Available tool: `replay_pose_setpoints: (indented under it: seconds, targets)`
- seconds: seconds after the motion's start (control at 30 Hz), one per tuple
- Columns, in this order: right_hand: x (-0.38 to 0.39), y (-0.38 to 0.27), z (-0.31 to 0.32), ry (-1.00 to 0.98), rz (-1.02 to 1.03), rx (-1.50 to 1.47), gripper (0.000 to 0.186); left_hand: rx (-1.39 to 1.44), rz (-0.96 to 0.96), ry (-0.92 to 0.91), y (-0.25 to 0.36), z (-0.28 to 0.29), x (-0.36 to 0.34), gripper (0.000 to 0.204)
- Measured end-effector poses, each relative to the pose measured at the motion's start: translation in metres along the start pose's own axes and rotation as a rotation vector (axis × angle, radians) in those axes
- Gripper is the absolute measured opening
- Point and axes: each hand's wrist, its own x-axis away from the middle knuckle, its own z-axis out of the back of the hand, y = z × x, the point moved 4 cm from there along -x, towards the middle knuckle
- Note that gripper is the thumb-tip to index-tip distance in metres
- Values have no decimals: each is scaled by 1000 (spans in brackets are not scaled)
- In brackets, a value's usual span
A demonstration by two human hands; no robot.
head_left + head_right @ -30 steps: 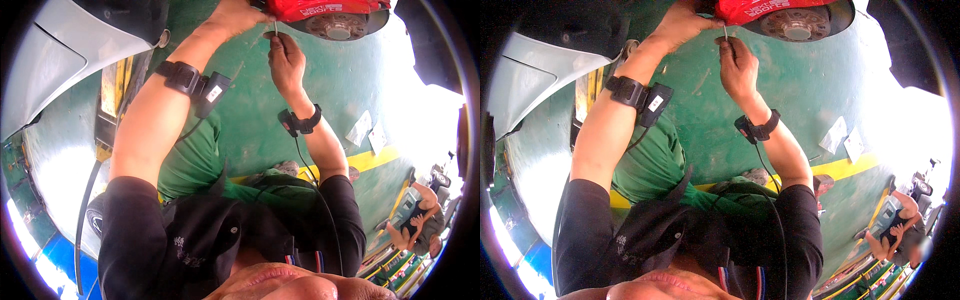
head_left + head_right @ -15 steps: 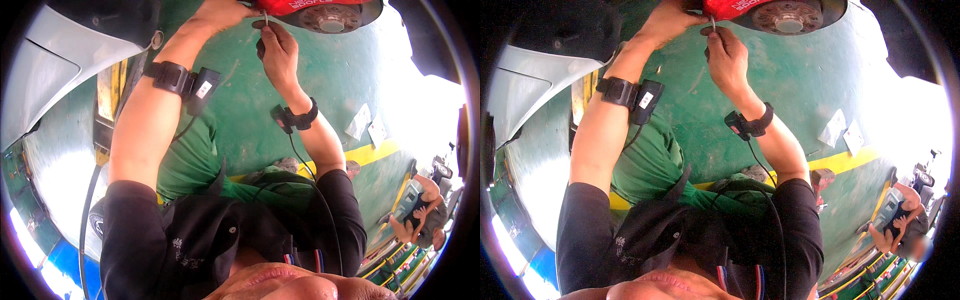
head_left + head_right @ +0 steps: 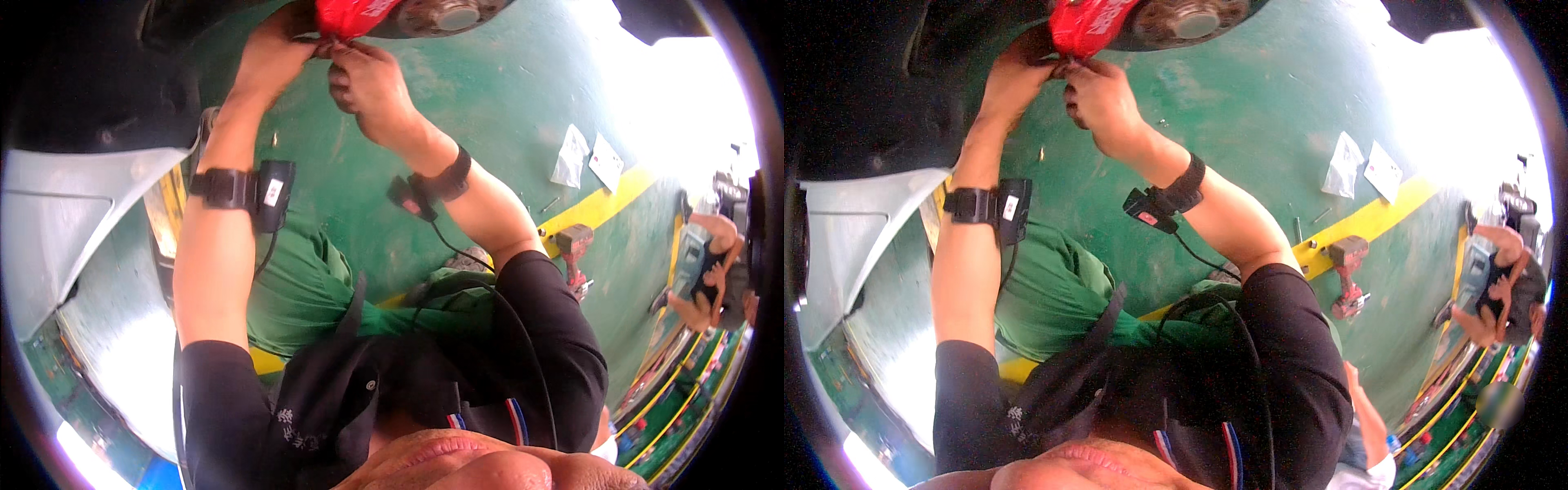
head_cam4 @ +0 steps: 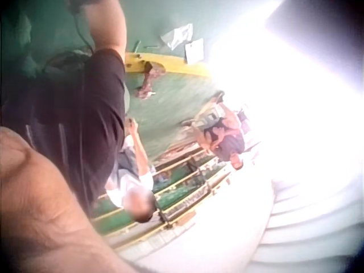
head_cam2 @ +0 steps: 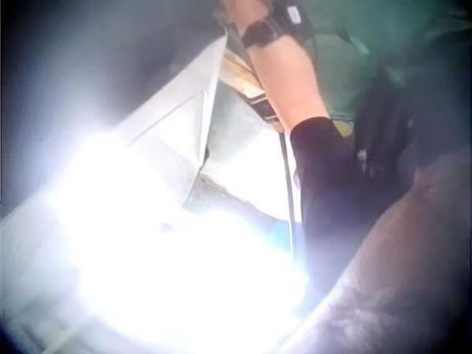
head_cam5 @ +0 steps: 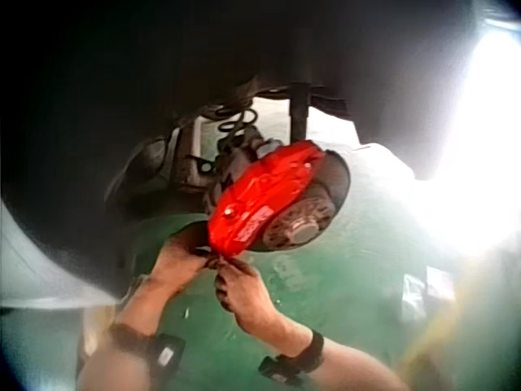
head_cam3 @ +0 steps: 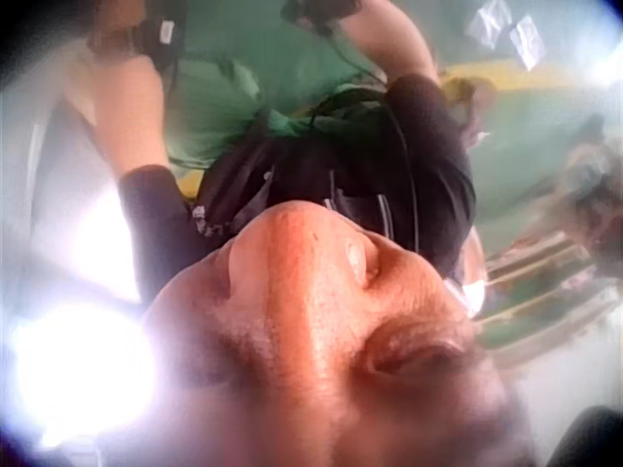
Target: The person aligns a red brake caliper onto the wheel hub rotor of a white car and threads mounting bolts into the rear of the assembly by hand.
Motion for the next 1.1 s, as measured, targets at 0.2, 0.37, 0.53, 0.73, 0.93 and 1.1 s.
replay_pose_setpoints:
  seconds: [0.2,0.37,0.53,0.73,0.93,1.1]
  targets:
    - [-1,-12,11,-245,36,2,20,3,23,12,28,0,7,51]
    - [-2,-22,19,-435,137,158,29,111,120,-11,26,4,7,53]
    - [-8,-23,29,-283,189,456,31,230,173,-4,32,-1,10,54]
    - [-15,-18,31,-60,335,555,34,272,148,-8,34,-1,10,51]
    - [-12,-17,30,-6,404,505,32,195,96,-45,37,1,8,45]
    - [-23,-13,40,163,403,620,42,215,92,-32,43,-1,8,49]
